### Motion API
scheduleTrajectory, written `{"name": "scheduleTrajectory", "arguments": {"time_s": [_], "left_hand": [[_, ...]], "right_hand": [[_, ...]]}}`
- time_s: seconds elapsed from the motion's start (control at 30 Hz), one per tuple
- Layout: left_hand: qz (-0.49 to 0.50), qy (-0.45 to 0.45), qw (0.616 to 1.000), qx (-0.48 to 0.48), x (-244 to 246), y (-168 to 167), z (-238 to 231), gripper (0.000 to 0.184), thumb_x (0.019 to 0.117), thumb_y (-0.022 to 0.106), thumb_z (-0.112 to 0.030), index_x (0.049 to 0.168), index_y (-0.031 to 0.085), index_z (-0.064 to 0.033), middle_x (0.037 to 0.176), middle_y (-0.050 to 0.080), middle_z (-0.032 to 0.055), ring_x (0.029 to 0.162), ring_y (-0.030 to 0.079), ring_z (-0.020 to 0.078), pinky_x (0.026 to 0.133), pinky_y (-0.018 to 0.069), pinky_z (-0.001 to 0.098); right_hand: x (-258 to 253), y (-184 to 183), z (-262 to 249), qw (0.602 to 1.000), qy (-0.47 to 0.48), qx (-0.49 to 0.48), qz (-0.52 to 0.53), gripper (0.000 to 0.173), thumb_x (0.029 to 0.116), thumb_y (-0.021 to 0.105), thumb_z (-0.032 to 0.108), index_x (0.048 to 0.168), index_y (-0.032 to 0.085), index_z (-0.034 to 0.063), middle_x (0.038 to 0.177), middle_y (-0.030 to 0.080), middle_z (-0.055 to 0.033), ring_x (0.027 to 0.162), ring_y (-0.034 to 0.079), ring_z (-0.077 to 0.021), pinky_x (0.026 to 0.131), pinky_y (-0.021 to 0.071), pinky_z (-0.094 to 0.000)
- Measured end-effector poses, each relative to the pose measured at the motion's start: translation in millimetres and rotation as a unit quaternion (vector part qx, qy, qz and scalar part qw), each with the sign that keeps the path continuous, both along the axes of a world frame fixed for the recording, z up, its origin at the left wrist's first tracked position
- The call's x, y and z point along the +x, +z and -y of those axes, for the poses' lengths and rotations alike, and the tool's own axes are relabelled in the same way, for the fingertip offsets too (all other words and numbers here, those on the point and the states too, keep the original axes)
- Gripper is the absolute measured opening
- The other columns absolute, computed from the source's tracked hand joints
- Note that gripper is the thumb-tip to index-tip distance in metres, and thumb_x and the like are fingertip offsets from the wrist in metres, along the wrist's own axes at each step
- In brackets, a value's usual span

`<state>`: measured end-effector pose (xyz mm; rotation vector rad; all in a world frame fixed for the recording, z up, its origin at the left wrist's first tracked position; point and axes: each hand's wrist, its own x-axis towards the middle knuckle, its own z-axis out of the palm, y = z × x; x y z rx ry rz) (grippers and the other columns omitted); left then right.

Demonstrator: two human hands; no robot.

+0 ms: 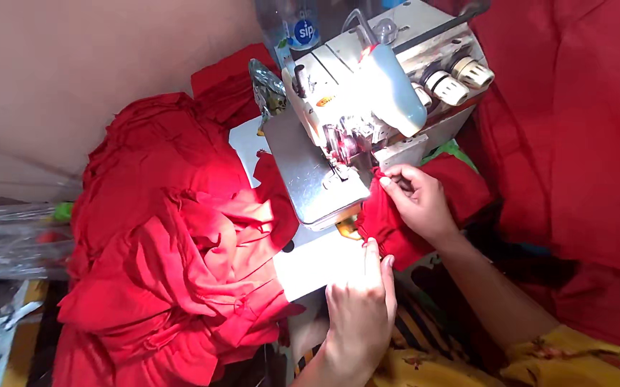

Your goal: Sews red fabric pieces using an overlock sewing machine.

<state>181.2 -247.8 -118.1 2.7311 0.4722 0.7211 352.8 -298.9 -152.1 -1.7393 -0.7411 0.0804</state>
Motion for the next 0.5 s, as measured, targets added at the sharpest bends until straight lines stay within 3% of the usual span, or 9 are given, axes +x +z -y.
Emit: {"name": "scheduleTrajectory", "arguments": {"time_s": [0.1,0.2,0.27,0.3,0.37,0.43,0.5], "left_hand": [[0.054,0.014,0.997,-0.055,-13,6,-13,0.026,0.0955,0.060,-0.018,0.098,0.077,0.0006,0.090,0.077,0.0108,0.080,0.075,0.0152,0.070,0.0597,0.0273],[0.127,0.064,0.986,-0.083,-22,11,-39,0.021,0.0894,0.063,-0.012,0.094,0.076,0.0039,0.088,0.076,0.0123,0.081,0.071,0.0078,0.077,0.0556,0.0189],[0.202,0.055,0.967,-0.146,-25,13,-53,0.017,0.0905,0.065,-0.008,0.095,0.074,0.0061,0.087,0.075,0.0090,0.083,0.070,0.0019,0.080,0.0549,0.0155],[0.252,0.016,0.949,-0.189,-26,13,-55,0.015,0.0926,0.066,-0.011,0.093,0.071,0.0033,0.085,0.073,0.0032,0.083,0.068,-0.0025,0.079,0.0555,0.0136],[0.324,-0.091,0.908,-0.250,-28,16,-50,0.014,0.1007,0.063,-0.024,0.095,0.069,-0.0132,0.091,0.071,-0.0125,0.091,0.064,-0.0097,0.082,0.0535,0.0111],[0.375,-0.189,0.876,-0.238,-27,22,-39,0.022,0.1056,0.055,-0.032,0.104,0.070,-0.0150,0.106,0.071,-0.0120,0.105,0.064,-0.0053,0.092,0.0526,0.0153],[0.421,-0.235,0.841,-0.245,-25,27,-25,0.024,0.1062,0.055,-0.031,0.109,0.071,-0.0135,0.122,0.070,-0.0080,0.120,0.061,0.0017,0.101,0.0509,0.0209]], "right_hand": [[-10,14,6,0.986,0.097,0.085,-0.108,0.007,0.1003,0.054,0.008,0.105,0.059,0.0085,0.085,0.060,0.0064,0.072,0.058,0.0032,0.067,0.0513,-0.0150],[-39,33,25,0.950,0.225,0.179,-0.122,0.004,0.0962,0.064,0.018,0.100,0.063,0.0189,0.091,0.066,0.0159,0.080,0.061,0.0088,0.069,0.0524,-0.0108],[-54,47,33,0.910,0.333,0.233,-0.078,0.010,0.0993,0.066,0.027,0.101,0.065,0.0174,0.092,0.065,0.0130,0.084,0.060,0.0096,0.072,0.0505,-0.0079],[-60,54,33,0.894,0.364,0.258,-0.042,0.015,0.1013,0.064,0.028,0.099,0.063,0.0135,0.089,0.064,0.0086,0.083,0.061,0.0073,0.074,0.0503,-0.0092],[-71,67,32,0.883,0.369,0.286,0.051,0.021,0.1045,0.059,0.028,0.094,0.062,0.0101,0.092,0.068,0.0037,0.096,0.063,-0.0004,0.090,0.0495,-0.0168],[-83,73,26,0.890,0.327,0.287,0.137,0.022,0.1069,0.054,0.030,0.093,0.062,0.0149,0.113,0.069,0.0104,0.121,0.055,-0.0025,0.110,0.0370,-0.0224],[-97,73,15,0.894,0.286,0.300,0.169,0.026,0.1083,0.049,0.034,0.098,0.068,0.0194,0.135,0.061,0.0137,0.136,0.045,-0.0044,0.118,0.0308,-0.0261]]}}
